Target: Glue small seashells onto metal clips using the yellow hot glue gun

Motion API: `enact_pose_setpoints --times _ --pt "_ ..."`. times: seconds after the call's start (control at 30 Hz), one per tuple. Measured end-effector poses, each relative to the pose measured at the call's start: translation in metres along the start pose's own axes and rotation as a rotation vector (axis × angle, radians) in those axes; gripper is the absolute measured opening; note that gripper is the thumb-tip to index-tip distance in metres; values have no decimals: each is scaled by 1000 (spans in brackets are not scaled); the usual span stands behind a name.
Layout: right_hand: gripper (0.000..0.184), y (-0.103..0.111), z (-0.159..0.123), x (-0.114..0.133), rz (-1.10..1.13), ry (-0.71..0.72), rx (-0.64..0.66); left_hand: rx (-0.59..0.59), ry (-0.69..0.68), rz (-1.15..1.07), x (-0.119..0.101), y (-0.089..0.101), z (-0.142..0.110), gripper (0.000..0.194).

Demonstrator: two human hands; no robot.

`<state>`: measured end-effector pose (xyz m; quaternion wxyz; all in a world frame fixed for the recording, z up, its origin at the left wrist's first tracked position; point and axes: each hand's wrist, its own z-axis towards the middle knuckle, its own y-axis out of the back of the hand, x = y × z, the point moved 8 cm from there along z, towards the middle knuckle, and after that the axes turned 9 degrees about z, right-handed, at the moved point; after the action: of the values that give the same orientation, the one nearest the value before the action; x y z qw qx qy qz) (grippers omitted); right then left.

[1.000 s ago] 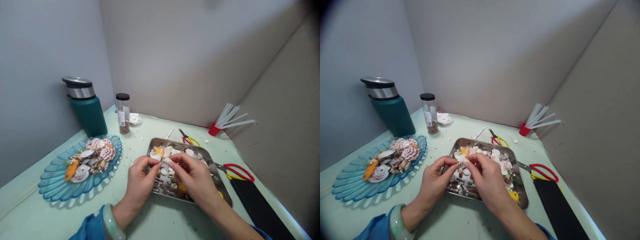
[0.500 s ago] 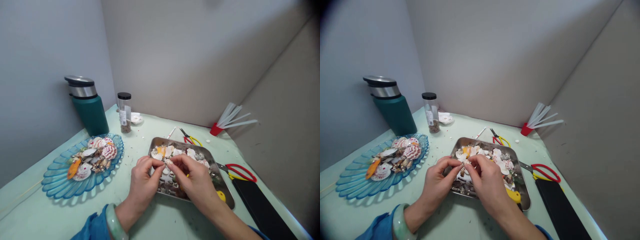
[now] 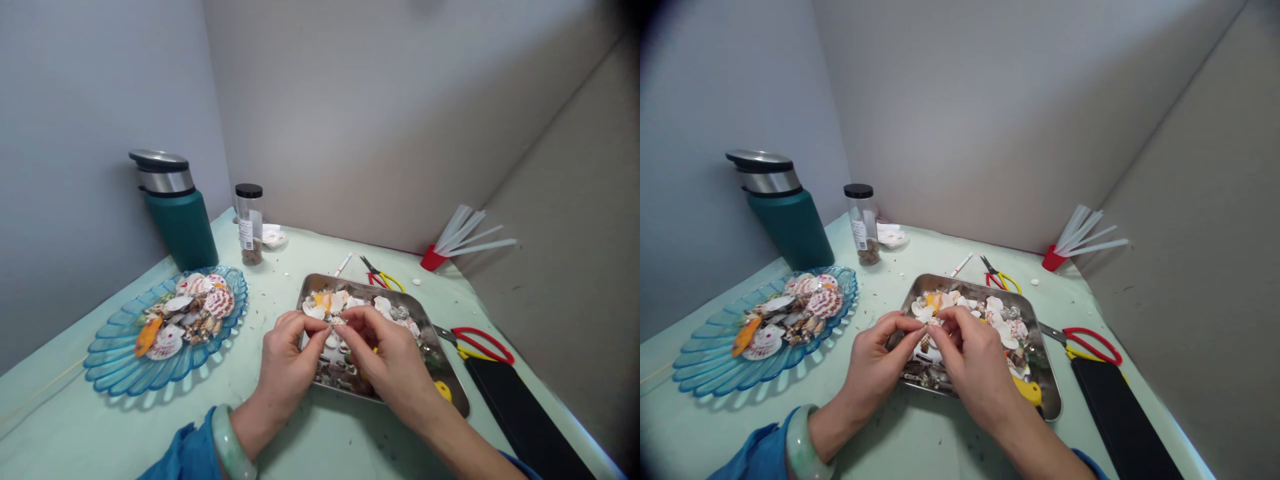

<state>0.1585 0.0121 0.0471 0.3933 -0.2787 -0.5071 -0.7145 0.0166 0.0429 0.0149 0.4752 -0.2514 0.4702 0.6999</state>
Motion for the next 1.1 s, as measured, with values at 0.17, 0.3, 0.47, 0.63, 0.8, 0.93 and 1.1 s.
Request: enact_pose_setpoints --times 0.17,0.3,0.47,0.63,0.8,0.93,1.1 --pt "16 19 4 9 -47 58 -73 9 94 -32 6 1 2 8" --pt "13 23 8 10 -54 101 -51 17 151 -77 9 2 3 9" --pt "12 16 9 7 -31 89 60 25 181 -125 11 3 4 9" --pt "22 8 8 6 -20 99 121 39 175 -154 10 2 4 9" --pt "26 6 8 3 -3 82 112 41 171 -147 10 1 4 10" --pt "25 6 8 2 -1 69 107 39 163 -137 11 1 3 10" --pt "13 9 8 1 -33 57 61 54 163 -140 12 0 4 11"
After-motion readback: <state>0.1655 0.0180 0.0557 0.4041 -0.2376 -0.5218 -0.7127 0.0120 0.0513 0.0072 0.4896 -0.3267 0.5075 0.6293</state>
